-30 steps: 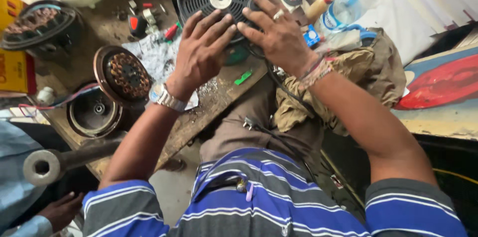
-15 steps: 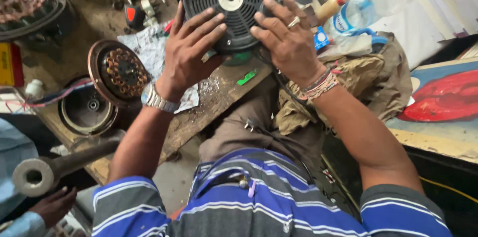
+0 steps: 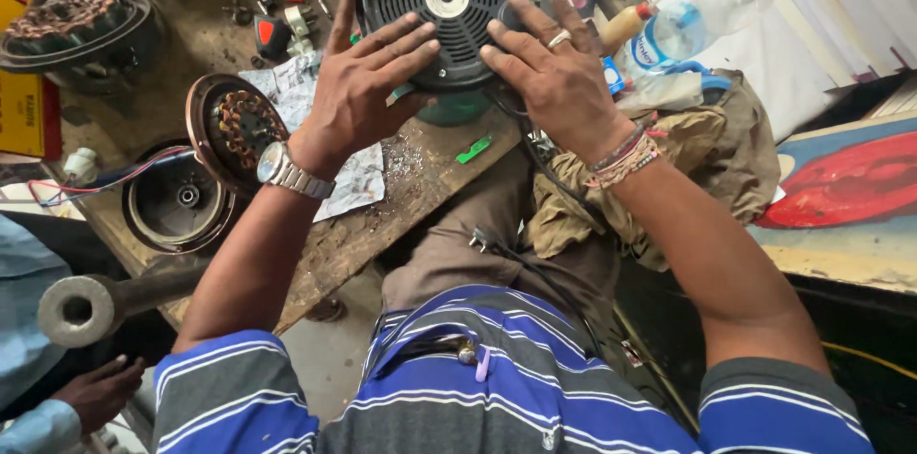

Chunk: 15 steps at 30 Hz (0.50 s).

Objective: The person applies liquid from a small bottle to the underside of a black circular appliance base, then repeatedly rotates and presses the base. The person then picks up a red and yellow box-like device, turns it over, and places it on the workbench.

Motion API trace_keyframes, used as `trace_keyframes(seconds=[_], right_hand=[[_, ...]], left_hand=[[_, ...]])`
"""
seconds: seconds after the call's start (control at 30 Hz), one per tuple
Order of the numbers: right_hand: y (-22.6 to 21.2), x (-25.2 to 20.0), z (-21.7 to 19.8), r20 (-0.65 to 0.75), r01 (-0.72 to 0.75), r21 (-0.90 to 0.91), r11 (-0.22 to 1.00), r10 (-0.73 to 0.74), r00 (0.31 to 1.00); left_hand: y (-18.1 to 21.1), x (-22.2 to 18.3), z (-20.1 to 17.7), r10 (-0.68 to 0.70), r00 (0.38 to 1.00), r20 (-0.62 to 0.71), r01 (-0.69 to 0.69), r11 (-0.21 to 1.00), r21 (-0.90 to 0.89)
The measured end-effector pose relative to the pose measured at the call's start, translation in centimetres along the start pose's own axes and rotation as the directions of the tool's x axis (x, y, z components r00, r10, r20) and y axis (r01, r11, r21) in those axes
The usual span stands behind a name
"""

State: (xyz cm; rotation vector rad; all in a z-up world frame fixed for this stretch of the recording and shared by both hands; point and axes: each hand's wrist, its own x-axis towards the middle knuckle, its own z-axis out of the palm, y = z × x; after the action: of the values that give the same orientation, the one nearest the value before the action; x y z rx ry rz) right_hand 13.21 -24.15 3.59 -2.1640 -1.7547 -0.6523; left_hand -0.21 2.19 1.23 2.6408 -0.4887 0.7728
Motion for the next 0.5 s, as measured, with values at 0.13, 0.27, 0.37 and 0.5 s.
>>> trace_keyframes(seconds=[0.13,0.27,0.37,0.5], right_hand=[[-1.3,-1.1,0.1,0.044,-0.039,-0.024,0.999,0.04,0.998],[-0.5,-0.2,-0.1,0.061,-0.045,0.058,0.997,0.042,0.997],[-1.6,-1.8,0.7,0.082,-0.081,0.127,0.989,0.07,0.994],[-0.4,-1.1,-0.2,0.122,-0.095,0.27,0.958,0.064,0.99]], left_hand=[[0.7,-0.8,0.3,-0.042,0.998,0.052,0.044,0.998,-0.039],[0.2,0.9,-0.2,-0.049,0.998,0.038,0.05,0.998,-0.048],[1.4,-0.7,0.7,-0.088,0.996,0.029,0.089,0.995,-0.039],[1.8,-0.1,0.2,-0.113,0.993,0.042,0.115,0.993,-0.033]])
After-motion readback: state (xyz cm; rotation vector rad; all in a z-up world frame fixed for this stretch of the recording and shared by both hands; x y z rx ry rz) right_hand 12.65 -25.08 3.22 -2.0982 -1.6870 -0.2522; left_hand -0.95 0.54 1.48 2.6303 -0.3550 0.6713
